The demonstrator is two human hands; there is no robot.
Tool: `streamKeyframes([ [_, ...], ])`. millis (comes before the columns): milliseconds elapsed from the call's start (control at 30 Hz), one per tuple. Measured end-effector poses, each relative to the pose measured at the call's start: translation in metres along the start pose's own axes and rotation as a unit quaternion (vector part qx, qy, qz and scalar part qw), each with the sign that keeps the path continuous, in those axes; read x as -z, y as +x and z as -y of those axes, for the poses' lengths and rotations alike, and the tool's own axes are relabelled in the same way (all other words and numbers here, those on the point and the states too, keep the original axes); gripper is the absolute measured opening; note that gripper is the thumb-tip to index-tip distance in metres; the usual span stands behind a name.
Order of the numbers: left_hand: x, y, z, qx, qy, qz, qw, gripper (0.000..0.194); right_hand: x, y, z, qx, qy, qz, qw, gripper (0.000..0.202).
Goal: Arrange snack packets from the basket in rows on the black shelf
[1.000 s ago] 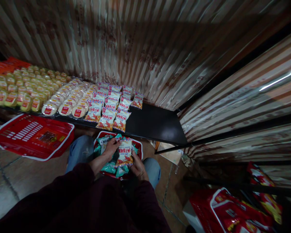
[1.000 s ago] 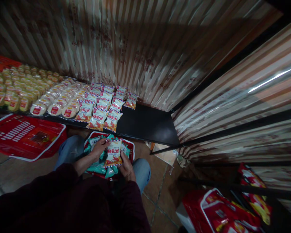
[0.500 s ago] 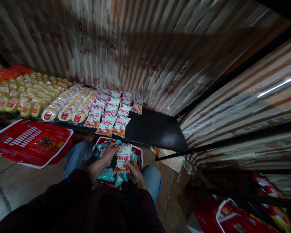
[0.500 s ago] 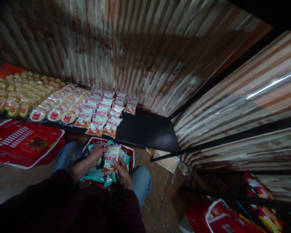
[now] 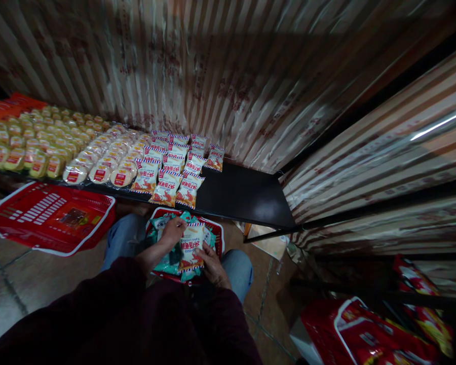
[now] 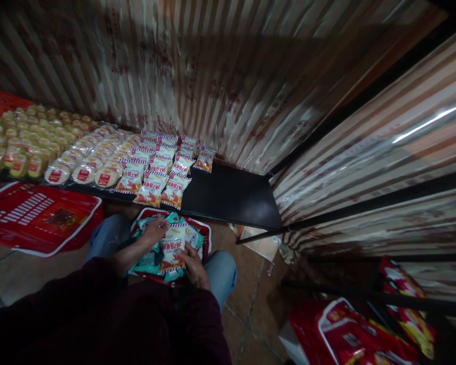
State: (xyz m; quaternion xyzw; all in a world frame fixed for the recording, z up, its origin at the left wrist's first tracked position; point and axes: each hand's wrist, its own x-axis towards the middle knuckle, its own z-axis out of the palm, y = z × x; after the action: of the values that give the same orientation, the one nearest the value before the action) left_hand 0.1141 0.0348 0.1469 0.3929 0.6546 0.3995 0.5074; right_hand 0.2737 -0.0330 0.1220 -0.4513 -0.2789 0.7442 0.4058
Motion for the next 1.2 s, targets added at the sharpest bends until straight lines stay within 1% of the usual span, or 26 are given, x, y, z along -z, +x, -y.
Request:
streamKeyframes([
  [167,-0.004,0.0,-0.006,-0.059,0.052,-0.012,0.997,0.009,0.004,-0.002,-0.001,0.0,0.01,0.007,1.0,0.043],
  [333,-0.005,0.006,-0.019,-0.099,0.065,-0.004,0.993,0.008,0.004,-0.007,-0.002,-0.004,0.049,-0.045,0.998,0.048],
  [467,-0.005,0.014,-0.025,-0.11,0.051,-0.009,0.993,0.006,-0.001,-0.006,0.0,-0.001,0.031,-0.032,0.999,0.05],
  [600,-0.012,0.022,-0.026,-0.105,0.015,-0.016,0.994,0.005,-0.006,0.0,0.002,0.02,0.032,-0.063,0.997,0.041],
  [667,-0.016,0.019,-0.025,-0.098,-0.021,-0.002,0.995,0.017,-0.007,0.002,0.003,0.043,0.047,-0.082,0.995,0.037],
  [733,-0.019,0.011,-0.024,-0.067,-0.068,0.035,0.995,0.033,-0.007,0.002,0.005,0.063,0.065,-0.104,0.99,0.034],
  [800,-0.02,-0.001,-0.022,-0.017,-0.096,0.086,0.991,0.044,-0.006,0.002,0.008,0.079,0.082,-0.128,0.985,0.032],
  [867,-0.021,-0.013,-0.017,0.017,-0.096,0.13,0.987,0.048,-0.006,0.002,0.011,0.094,0.094,-0.148,0.98,0.033],
  [933,-0.024,-0.021,-0.012,0.023,-0.108,0.151,0.982,0.044,-0.007,0.003,0.012,0.107,0.097,-0.157,0.977,0.036],
  [1000,-0.028,-0.025,-0.007,0.024,-0.125,0.137,0.982,0.04,-0.007,0.004,0.011,0.114,0.093,-0.159,0.976,0.037],
  [1100,-0.032,-0.023,-0.001,0.029,-0.142,0.099,0.984,0.037,-0.005,0.003,0.009,0.11,0.069,-0.165,0.978,0.036],
  [1200,-0.033,-0.019,0.003,0.028,-0.152,0.089,0.984,0.037,0.0,0.002,0.01,0.091,0.054,-0.152,0.983,0.036],
])
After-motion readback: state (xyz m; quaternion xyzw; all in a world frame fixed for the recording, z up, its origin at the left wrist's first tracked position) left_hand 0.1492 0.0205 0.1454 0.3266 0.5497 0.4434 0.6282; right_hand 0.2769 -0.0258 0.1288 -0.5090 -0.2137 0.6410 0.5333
